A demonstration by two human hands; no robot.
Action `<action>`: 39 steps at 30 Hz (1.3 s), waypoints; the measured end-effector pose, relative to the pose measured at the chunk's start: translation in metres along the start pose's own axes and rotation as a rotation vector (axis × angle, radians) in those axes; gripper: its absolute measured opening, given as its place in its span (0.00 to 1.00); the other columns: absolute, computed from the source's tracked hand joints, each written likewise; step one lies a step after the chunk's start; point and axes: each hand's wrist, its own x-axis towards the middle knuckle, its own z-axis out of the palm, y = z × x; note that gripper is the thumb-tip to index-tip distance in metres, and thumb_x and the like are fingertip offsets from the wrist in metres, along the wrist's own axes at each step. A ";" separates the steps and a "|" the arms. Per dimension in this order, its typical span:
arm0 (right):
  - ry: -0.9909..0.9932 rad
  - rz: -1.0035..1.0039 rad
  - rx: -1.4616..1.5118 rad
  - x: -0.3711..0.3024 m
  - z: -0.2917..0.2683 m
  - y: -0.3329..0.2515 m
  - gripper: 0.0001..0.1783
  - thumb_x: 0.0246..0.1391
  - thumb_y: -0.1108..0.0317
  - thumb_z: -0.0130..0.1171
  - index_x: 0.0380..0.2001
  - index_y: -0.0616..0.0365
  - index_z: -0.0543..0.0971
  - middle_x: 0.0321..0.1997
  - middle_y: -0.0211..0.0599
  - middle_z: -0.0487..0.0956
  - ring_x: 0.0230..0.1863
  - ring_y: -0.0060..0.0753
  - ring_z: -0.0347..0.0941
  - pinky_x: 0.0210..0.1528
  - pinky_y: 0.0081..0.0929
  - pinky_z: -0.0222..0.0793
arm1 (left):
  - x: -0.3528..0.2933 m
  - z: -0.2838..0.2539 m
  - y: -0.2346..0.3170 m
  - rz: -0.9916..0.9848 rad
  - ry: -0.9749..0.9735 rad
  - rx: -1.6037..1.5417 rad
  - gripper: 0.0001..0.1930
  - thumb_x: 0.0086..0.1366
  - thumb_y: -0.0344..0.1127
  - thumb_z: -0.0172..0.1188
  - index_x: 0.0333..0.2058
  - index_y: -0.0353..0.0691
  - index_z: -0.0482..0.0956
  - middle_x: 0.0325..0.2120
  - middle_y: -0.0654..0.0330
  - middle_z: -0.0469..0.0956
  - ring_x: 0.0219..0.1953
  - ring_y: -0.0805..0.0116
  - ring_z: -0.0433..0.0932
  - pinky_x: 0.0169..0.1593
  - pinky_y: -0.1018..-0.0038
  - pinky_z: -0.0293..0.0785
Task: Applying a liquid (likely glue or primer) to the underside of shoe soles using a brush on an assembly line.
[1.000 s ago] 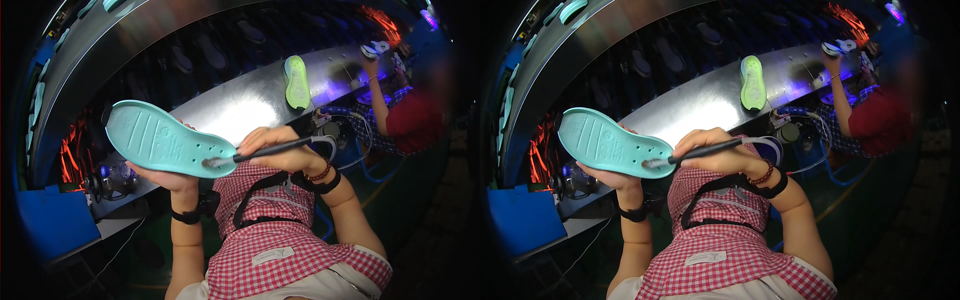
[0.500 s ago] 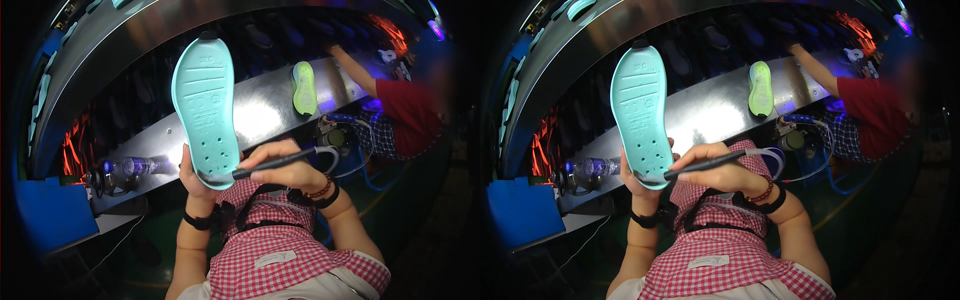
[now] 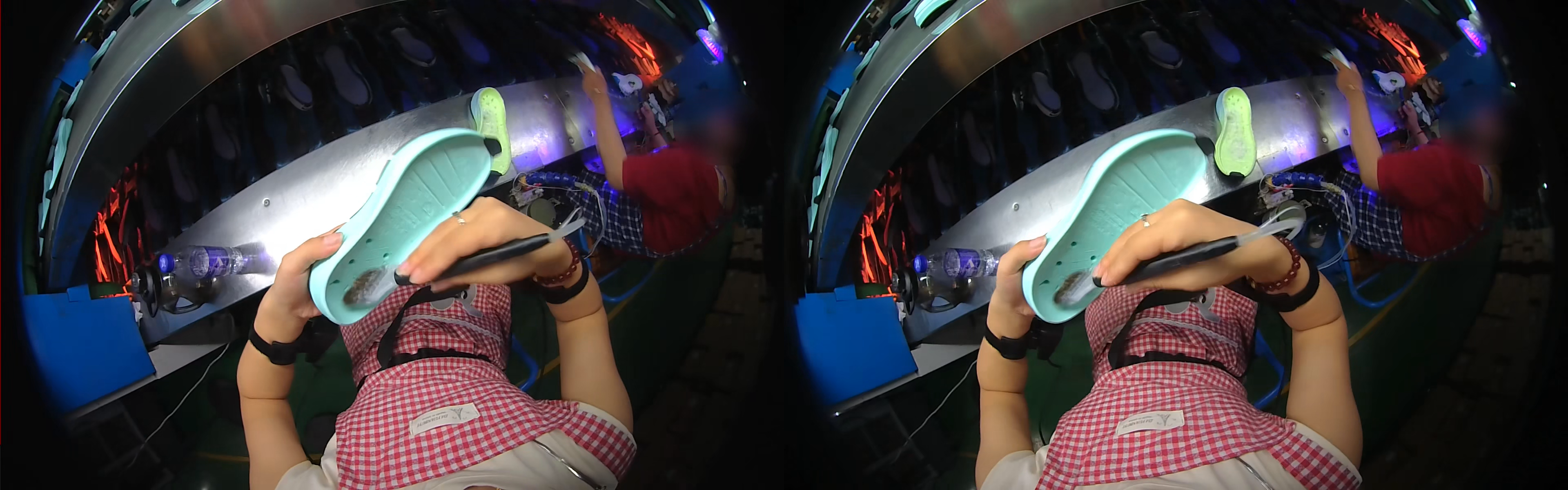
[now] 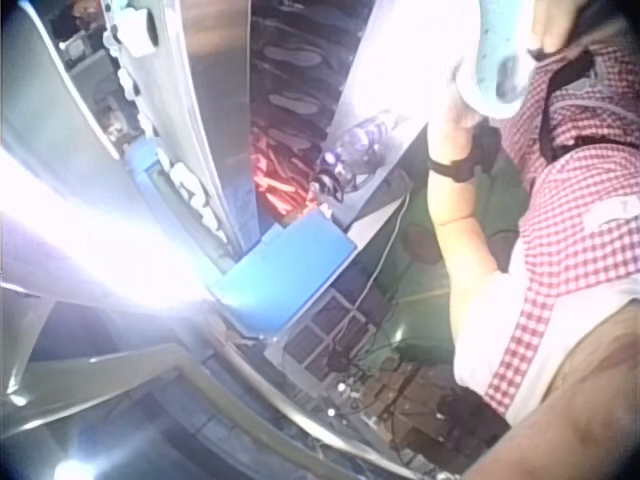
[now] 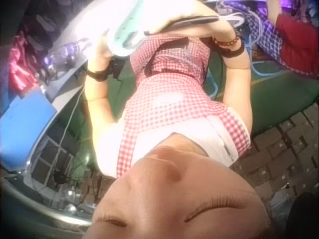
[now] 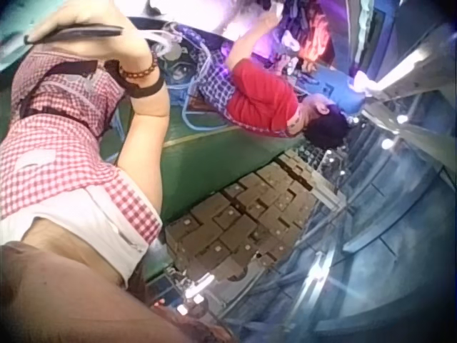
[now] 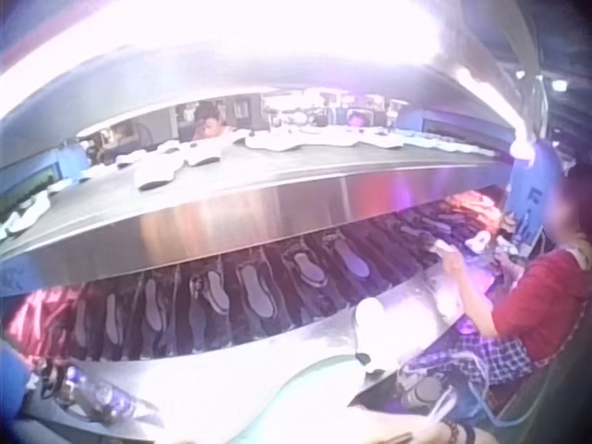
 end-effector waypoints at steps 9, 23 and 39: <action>0.007 -0.026 -0.108 -0.008 -0.014 0.002 0.11 0.41 0.78 0.61 0.33 0.63 0.79 0.38 0.45 0.79 0.42 0.40 0.76 0.44 0.28 0.72 | -0.012 -0.001 0.004 -0.052 0.160 0.082 0.30 0.58 0.49 0.47 0.51 0.27 0.65 0.41 0.48 0.73 0.39 0.62 0.75 0.42 0.72 0.72; 0.069 0.051 -0.106 -0.028 -0.004 0.013 0.11 0.40 0.79 0.62 0.32 0.63 0.79 0.36 0.42 0.79 0.43 0.38 0.76 0.46 0.27 0.71 | -0.041 0.002 0.016 0.207 0.382 0.108 0.36 0.54 0.59 0.43 0.47 0.27 0.68 0.34 0.43 0.75 0.27 0.54 0.78 0.25 0.65 0.76; 0.498 0.177 -0.148 0.009 0.030 0.040 0.11 0.38 0.73 0.63 0.30 0.60 0.80 0.26 0.35 0.76 0.28 0.24 0.71 0.32 0.21 0.66 | 0.044 -0.002 -0.043 0.515 0.271 -0.480 0.46 0.53 0.75 0.25 0.53 0.38 0.61 0.43 0.48 0.70 0.46 0.51 0.70 0.52 0.57 0.65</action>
